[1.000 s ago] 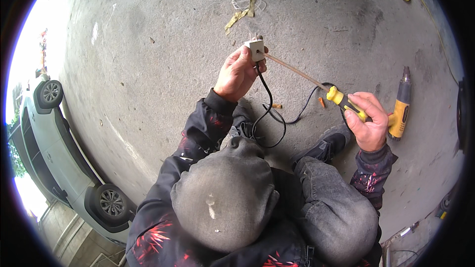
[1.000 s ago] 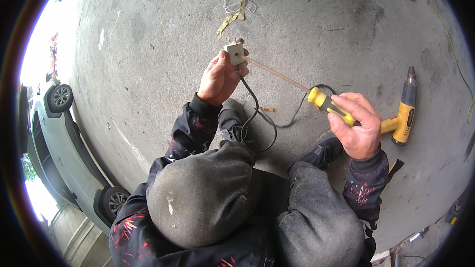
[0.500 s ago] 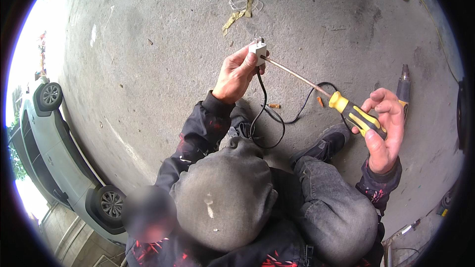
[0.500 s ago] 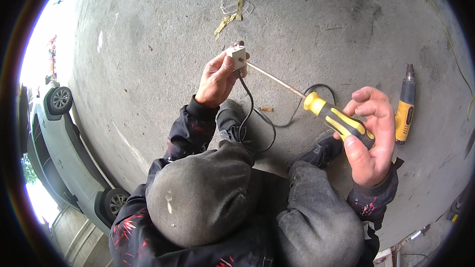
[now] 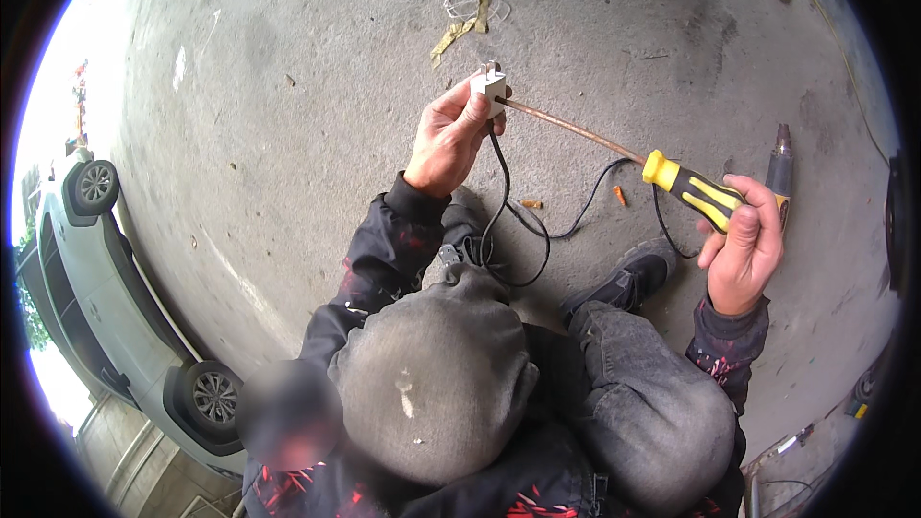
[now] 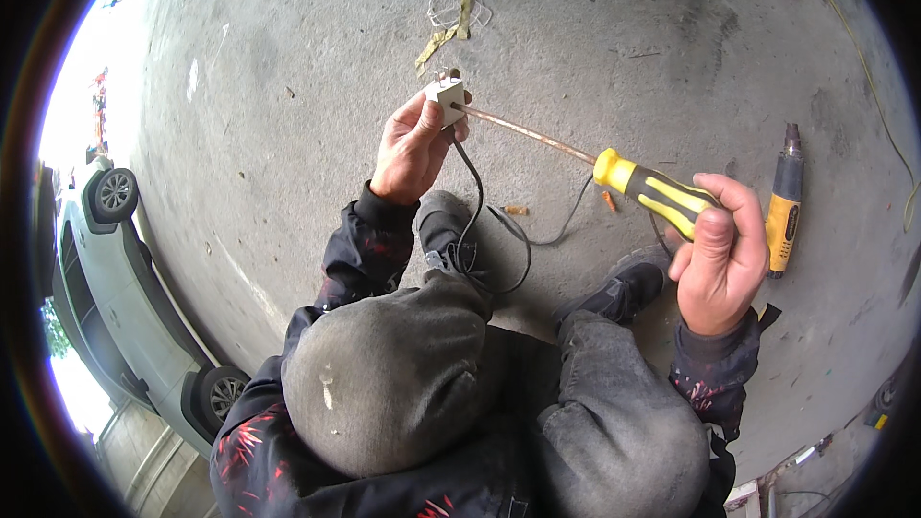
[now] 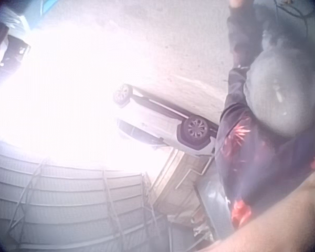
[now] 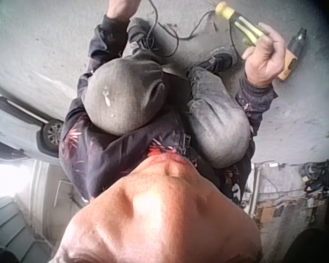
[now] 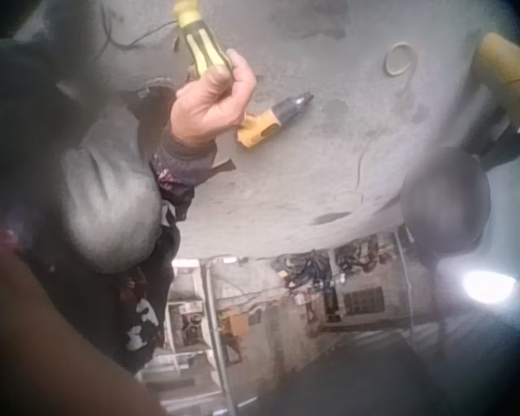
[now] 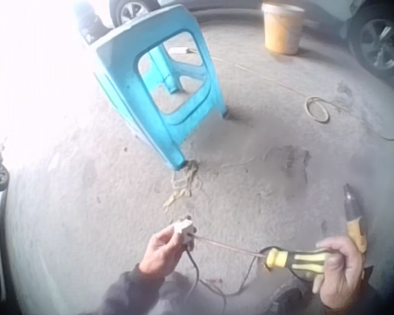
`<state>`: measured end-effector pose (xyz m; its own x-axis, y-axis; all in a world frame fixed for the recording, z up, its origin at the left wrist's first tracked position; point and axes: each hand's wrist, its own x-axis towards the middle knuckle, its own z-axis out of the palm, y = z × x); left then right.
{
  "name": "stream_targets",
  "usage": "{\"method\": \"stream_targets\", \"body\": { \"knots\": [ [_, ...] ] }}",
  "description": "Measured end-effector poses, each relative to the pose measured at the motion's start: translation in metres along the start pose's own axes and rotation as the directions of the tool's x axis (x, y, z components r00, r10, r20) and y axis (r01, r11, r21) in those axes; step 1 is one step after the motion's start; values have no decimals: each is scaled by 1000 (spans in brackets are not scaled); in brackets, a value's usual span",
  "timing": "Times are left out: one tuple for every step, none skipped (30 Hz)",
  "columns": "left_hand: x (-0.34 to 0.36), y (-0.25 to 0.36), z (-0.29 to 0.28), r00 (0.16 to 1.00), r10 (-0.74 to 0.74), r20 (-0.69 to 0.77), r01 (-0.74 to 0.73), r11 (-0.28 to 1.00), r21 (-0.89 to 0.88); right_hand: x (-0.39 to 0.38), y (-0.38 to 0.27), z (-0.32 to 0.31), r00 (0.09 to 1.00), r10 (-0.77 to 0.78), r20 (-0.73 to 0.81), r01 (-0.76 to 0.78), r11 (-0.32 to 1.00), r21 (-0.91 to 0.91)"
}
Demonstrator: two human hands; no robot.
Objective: The person sits on the floor and uses a screwdriver to open and adjust a white electrical plug, then plugs it into a power strip. They then pick up a yellow heat gun, adjust its nozzle, and apply heat to a yellow-painted area on a white car door.
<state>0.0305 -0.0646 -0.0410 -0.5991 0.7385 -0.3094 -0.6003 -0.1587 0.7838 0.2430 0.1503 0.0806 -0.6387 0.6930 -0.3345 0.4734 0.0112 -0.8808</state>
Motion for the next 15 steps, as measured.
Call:
{"method": "stream_targets", "body": {
  "knots": [
    [0,0,0,1000,5,-16,-5,1000,4,1,0,1,994,-60,87,52,995,84],
    [1,0,-1,999,8,-33,-8,1000,4,1,0,0,991,-80,105,64,987,149],
    [1,0,0,999,11,-48,-10,1000,5,1,0,1,990,-135,48,119,962,246],
    [2,1,0,1000,14,-25,-14,1000,10,1,1,1,991,-137,3,131,958,256],
    [3,2,0,1000,18,-3,-18,1000,14,1,2,1,975,-207,-80,220,945,241],
    [3,3,1,1000,21,18,-21,1000,18,1,3,1,977,-209,-38,212,953,219],
    [3,4,2,1000,18,15,-19,1000,17,0,4,1,967,-250,54,237,955,180],
    [3,4,3,1000,16,12,-16,1000,16,2,5,-3,959,-261,110,257,965,54],
    [3,5,3,1000,3,9,-3,1000,18,2,6,-4,978,-144,151,134,988,76],
    [2,4,4,1000,16,2,-16,1000,12,3,7,-7,981,-97,165,79,990,113],
    [3,4,4,1000,21,-7,-21,1000,11,4,9,-8,994,-47,98,31,987,158],
    [3,3,4,1000,26,-17,-26,1000,10,4,14,-3,984,-173,-29,175,957,231],
    [3,2,3,999,21,-24,-21,1000,11,4,15,-4,981,-189,-33,191,948,254],
    [3,2,3,999,17,-30,-16,1000,9,3,18,-2,980,-196,-40,199,947,254],
    [3,2,2,1000,16,-26,-16,1000,1,3,20,-1,980,-199,-18,198,948,251]
  ]
}}
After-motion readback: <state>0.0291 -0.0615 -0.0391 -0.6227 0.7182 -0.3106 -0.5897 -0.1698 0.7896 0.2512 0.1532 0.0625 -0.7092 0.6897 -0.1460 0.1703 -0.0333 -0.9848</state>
